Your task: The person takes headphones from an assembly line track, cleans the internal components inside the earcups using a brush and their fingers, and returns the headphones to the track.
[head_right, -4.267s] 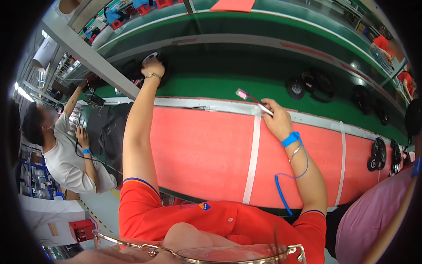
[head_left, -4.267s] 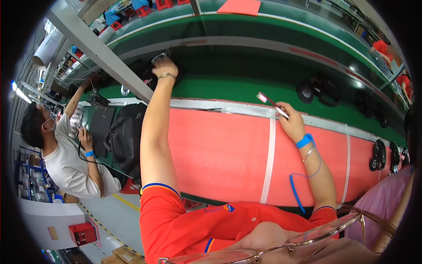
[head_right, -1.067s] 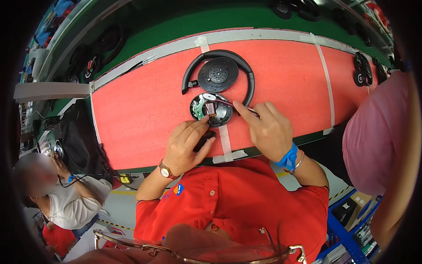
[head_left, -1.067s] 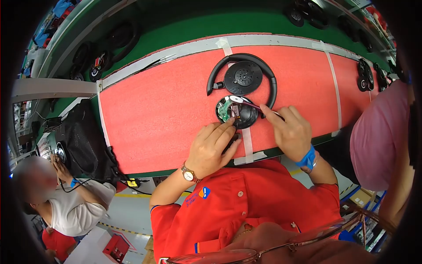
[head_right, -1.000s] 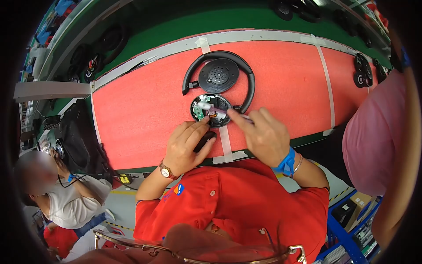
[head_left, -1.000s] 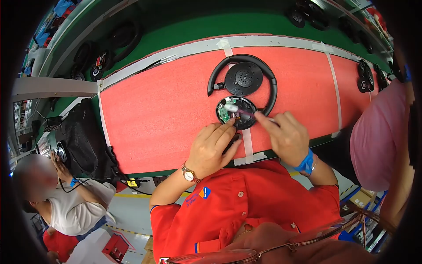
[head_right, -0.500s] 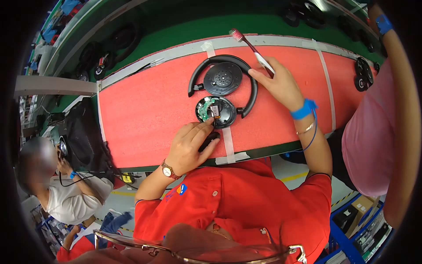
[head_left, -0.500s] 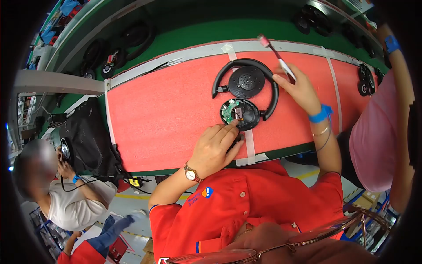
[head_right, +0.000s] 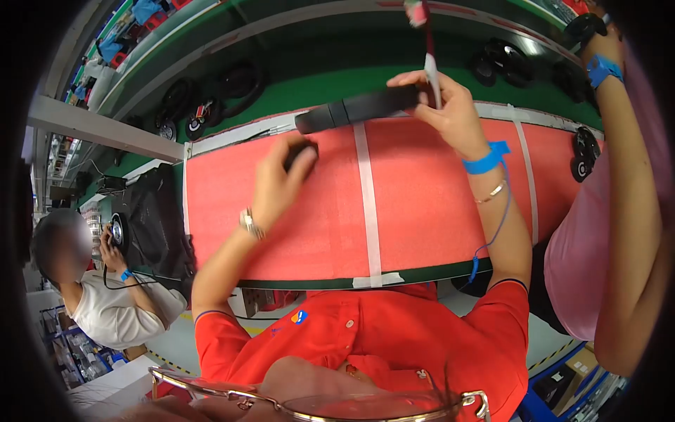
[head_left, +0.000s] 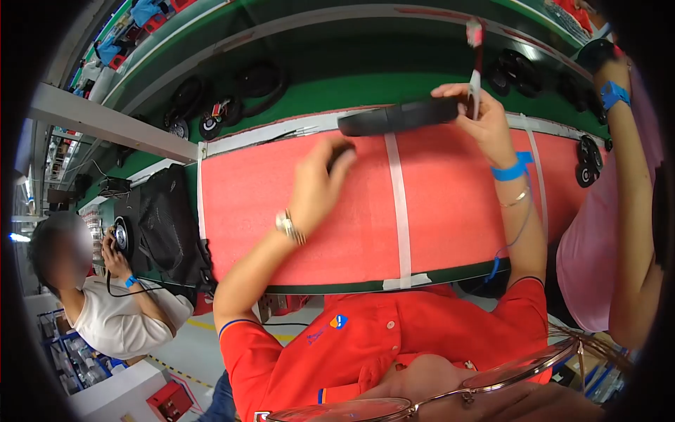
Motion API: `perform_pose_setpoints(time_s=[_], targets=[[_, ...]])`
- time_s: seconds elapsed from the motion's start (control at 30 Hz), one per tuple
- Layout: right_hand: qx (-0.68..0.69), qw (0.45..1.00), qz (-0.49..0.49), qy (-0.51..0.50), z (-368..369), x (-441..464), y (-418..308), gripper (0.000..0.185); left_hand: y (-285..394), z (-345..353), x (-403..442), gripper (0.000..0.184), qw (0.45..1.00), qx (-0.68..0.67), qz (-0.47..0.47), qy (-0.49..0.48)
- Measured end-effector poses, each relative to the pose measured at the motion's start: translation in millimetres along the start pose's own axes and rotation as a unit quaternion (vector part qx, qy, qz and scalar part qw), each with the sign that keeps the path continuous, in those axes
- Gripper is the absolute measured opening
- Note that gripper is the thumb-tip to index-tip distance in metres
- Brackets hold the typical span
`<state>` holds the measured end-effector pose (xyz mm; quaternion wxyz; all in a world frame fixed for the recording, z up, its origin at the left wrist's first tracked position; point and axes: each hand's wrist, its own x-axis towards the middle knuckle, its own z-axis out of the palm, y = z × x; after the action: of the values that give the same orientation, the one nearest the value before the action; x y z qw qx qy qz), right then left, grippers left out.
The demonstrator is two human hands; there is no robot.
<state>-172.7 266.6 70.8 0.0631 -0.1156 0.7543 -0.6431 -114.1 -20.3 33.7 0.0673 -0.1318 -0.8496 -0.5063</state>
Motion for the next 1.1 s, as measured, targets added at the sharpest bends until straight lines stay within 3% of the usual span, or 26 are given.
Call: perform_pose_setpoints(time_s=[0.07,0.1,0.17,0.23,0.33,0.37,0.4,0.47,0.53,0.57,0.6,0.73,0.8,0.87,0.93,0.97,1.0,1.03,1.07,1.1], targets=[[0.002,0.973,-0.224,0.050,13.7,22.2,16.4,0.029,-8.1,-6.7,47.3,0.021,0.998,0.011,-0.039,0.052],[-0.111,0.961,-0.243,0.069,12.9,30.8,24.9,0.026,-25.7,-6.0,69.9,0.024,0.996,0.026,-0.033,0.081],[-0.174,0.964,-0.176,0.100,20.8,40.9,35.1,0.027,-72.8,1.1,106.0,0.026,0.992,0.041,-0.022,0.115],[-0.238,0.953,-0.151,0.113,22.8,55.4,61.1,0.030,-112.5,6.2,132.5,0.023,0.981,-0.091,-0.170,0.034],[-0.171,0.966,-0.136,0.137,25.0,65.5,56.9,0.034,-141.3,17.6,152.4,0.026,0.961,-0.183,-0.202,0.040],[-0.075,0.977,-0.134,0.146,26.5,71.8,55.3,0.029,-145.7,22.3,158.4,0.028,0.958,-0.209,-0.188,0.053],[-0.072,0.978,-0.136,0.141,26.8,79.1,56.7,0.029,-92.5,15.4,151.2,0.027,0.899,-0.359,-0.247,0.046],[-0.123,0.947,-0.157,0.253,23.7,96.9,60.2,0.032,-75.1,19.3,157.9,0.046,0.896,-0.358,-0.254,0.066],[-0.065,0.954,-0.100,0.275,16.2,118.9,65.6,0.030,-116.9,43.2,187.7,0.048,0.932,-0.240,-0.215,0.163],[-0.021,0.963,-0.042,0.266,10.2,126.8,65.6,0.033,-86.0,41.4,182.0,0.051,0.948,-0.147,-0.201,0.200],[0.023,0.966,0.017,0.256,3.9,134.5,66.7,0.036,-92.0,47.4,189.7,0.052,0.953,-0.131,-0.188,0.199],[0.081,0.949,0.080,0.295,-19.8,160.9,99.4,0.024,-106.9,63.7,206.6,0.052,0.962,-0.022,-0.082,0.259],[0.107,0.939,0.058,0.320,-23.0,169.2,117.4,0.021,-106.9,56.6,203.8,0.053,0.970,0.012,-0.051,0.237],[0.134,0.926,0.036,0.350,-20.9,173.8,123.4,0.022,-113.7,50.2,200.5,0.054,0.956,0.152,0.086,0.237],[-0.077,0.923,-0.079,0.368,-10.4,171.0,120.9,0.028,-117.5,24.7,192.6,0.052,0.924,0.257,0.189,0.213],[-0.271,0.839,-0.273,0.386,-8.9,180.0,138.6,0.034,-118.1,9.1,186.7,0.050,0.912,0.286,0.186,0.227],[-0.323,0.818,-0.298,0.371,15.8,161.6,108.0,0.034,-115.7,-9.5,180.0,0.048,0.899,0.315,0.183,0.242],[-0.218,0.887,-0.262,0.311,39.2,152.8,89.4,0.033,-114.4,-32.1,173.5,0.047,0.902,0.348,0.107,0.231],[-0.201,0.938,-0.182,0.216,54.6,144.9,73.0,0.032,-112.5,-55.5,167.4,0.047,0.899,0.380,0.031,0.217],[-0.183,0.938,-0.239,0.173,72.4,149.0,76.1,0.031,-109.6,-76.5,159.5,0.048,0.891,0.403,-0.057,0.203]])
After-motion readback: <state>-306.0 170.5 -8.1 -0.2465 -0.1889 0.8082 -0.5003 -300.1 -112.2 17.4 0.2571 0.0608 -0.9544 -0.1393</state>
